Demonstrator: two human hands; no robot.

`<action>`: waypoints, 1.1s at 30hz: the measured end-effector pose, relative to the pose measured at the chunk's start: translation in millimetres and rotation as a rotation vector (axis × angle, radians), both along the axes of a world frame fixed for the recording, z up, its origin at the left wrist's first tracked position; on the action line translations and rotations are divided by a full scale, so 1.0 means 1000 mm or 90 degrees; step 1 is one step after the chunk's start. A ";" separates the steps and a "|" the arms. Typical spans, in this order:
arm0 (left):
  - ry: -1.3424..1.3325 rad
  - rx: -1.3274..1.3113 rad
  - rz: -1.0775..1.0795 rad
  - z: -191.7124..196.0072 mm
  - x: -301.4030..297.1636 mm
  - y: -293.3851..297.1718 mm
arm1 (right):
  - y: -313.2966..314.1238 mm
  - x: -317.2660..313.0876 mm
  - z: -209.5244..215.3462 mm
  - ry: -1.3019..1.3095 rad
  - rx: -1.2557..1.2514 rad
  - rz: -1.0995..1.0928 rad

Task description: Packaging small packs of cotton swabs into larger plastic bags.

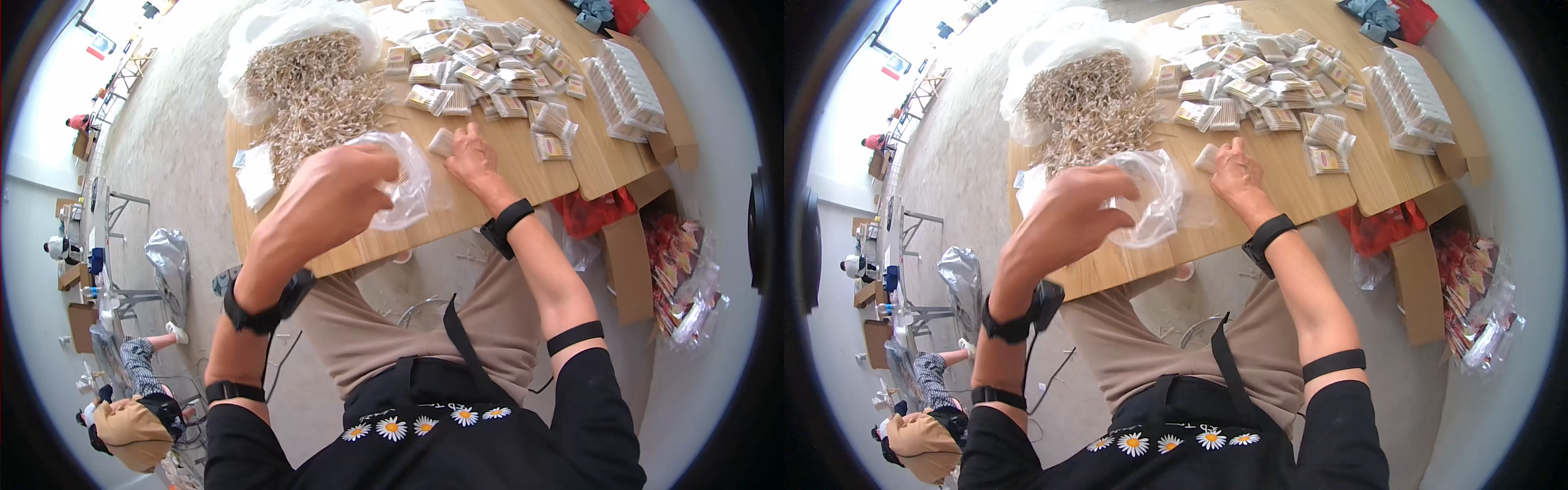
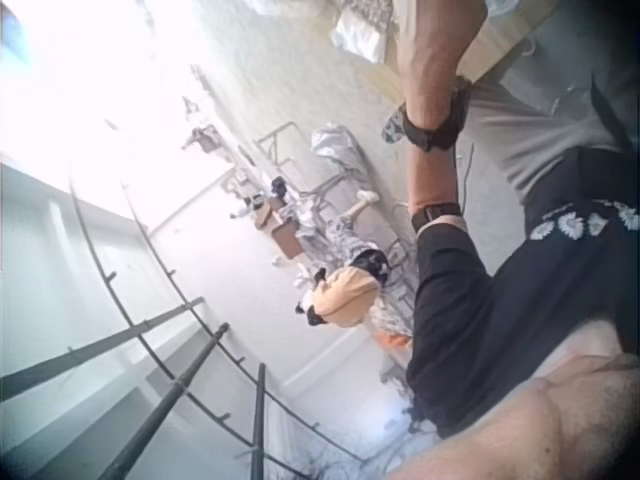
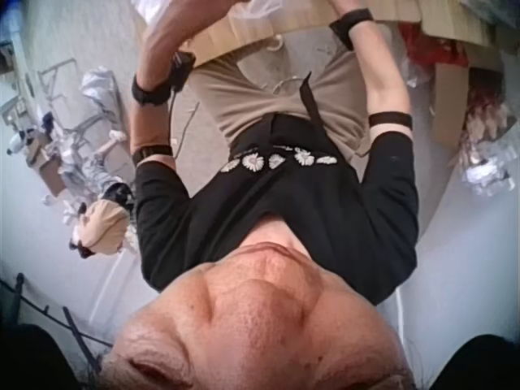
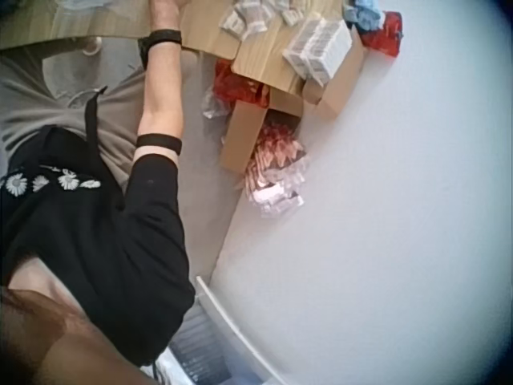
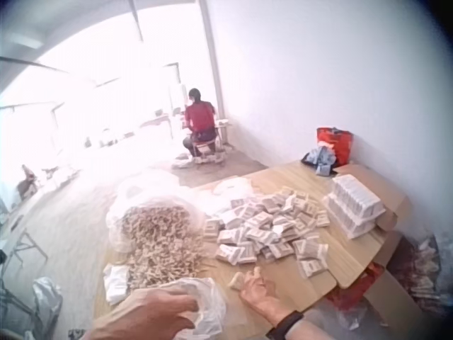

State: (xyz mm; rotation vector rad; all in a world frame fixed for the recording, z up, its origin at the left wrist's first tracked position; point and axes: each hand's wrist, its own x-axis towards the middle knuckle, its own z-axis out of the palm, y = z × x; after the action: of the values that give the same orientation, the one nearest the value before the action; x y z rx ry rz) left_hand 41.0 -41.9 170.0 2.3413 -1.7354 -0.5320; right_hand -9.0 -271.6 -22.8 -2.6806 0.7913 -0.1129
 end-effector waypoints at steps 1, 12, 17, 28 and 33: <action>-0.028 -0.223 0.120 -0.002 -0.007 0.010 | -0.001 -0.001 0.000 0.003 0.000 0.003; 0.601 -0.414 0.563 -0.097 -0.036 0.039 | 0.035 -0.006 0.135 -0.398 0.596 0.205; 0.639 -0.512 0.515 -0.097 -0.030 0.030 | 0.066 -0.009 0.153 -0.172 0.764 0.441; 0.529 -0.470 0.436 -0.083 0.005 0.023 | 0.071 -0.021 0.143 -0.207 0.549 0.475; 0.399 -0.421 0.428 -0.079 0.011 0.024 | 0.076 -0.034 0.149 0.158 0.290 0.381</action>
State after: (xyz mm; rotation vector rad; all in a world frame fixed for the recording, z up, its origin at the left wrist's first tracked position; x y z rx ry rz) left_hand 51.7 -18.4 91.0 1.8186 -0.6420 -0.4110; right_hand -43.3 -195.9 126.3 -2.3864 0.0306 0.4908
